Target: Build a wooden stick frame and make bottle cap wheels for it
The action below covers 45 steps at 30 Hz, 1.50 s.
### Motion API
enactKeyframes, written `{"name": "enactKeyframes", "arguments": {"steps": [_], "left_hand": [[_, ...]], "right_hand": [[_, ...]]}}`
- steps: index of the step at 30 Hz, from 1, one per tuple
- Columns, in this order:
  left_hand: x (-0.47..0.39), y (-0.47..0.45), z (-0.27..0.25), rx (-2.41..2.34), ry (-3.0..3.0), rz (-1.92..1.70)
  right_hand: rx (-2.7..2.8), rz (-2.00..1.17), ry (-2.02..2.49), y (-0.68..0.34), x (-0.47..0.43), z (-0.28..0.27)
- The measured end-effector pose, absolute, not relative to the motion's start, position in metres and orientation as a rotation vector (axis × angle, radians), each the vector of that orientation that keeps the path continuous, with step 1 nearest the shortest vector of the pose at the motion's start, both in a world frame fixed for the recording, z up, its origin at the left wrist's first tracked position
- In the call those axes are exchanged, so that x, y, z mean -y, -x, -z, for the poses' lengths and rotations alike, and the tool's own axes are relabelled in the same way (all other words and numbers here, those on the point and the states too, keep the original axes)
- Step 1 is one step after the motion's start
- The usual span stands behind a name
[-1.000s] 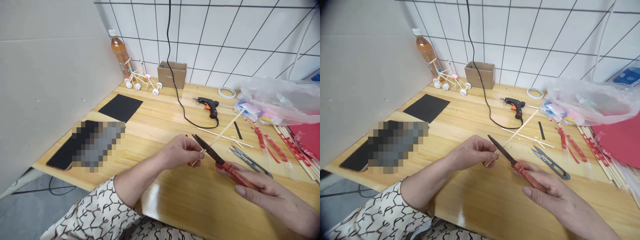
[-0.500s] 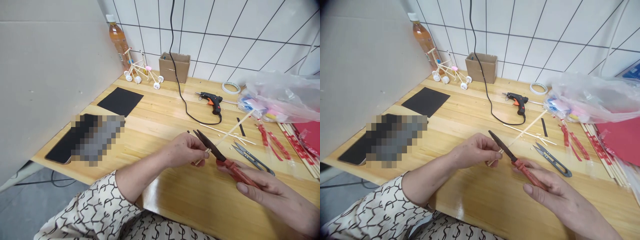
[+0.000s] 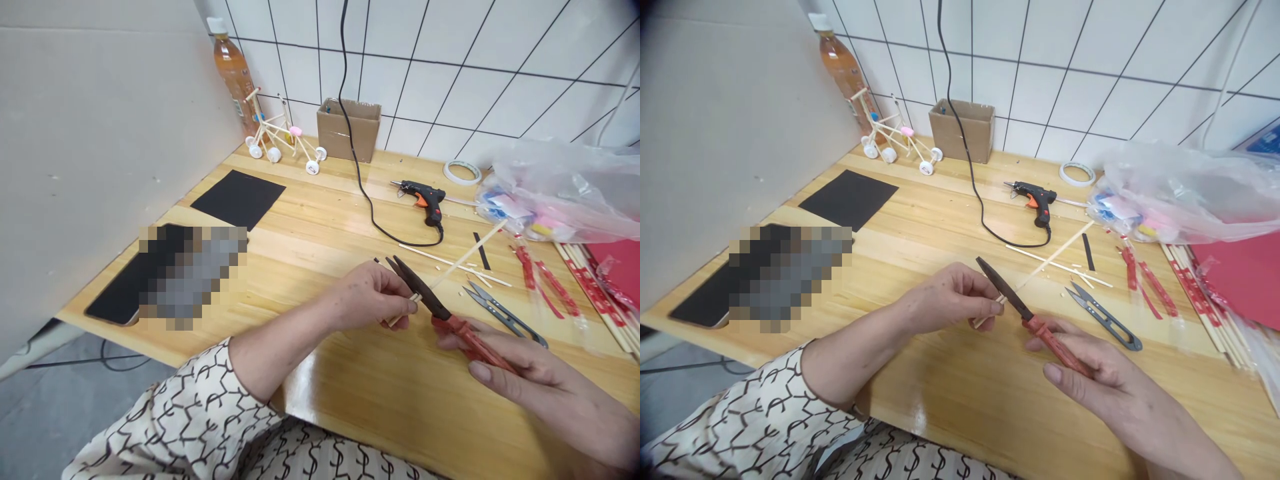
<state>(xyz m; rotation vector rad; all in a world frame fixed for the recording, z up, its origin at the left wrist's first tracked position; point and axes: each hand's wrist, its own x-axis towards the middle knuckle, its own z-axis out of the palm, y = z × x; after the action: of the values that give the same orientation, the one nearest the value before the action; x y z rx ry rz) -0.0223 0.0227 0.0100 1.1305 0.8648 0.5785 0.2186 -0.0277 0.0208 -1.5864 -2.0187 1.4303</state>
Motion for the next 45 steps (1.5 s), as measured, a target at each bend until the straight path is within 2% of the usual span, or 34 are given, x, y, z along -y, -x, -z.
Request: {"name": "enactKeyframes", "arguments": {"steps": [11,24,36,45], "left_hand": [[-0.024,0.021,-0.007,-0.840,-1.097,-0.589],[-0.025,0.021,-0.003,-0.838,-1.111,-0.571],[-0.025,0.019,-0.003,-0.878,-1.136,-0.578],[-0.023,0.016,-0.005,-0.909,-1.121,-0.565]], "right_hand": [[2.045,-1.336,1.590,-0.213,0.027,-0.021],[1.979,-1.438,1.610,-0.216,0.028,-0.018],[2.114,-1.261,1.615,-0.212,0.024,-0.017],[2.115,-1.274,1.651,-0.214,0.024,-0.017]]}}
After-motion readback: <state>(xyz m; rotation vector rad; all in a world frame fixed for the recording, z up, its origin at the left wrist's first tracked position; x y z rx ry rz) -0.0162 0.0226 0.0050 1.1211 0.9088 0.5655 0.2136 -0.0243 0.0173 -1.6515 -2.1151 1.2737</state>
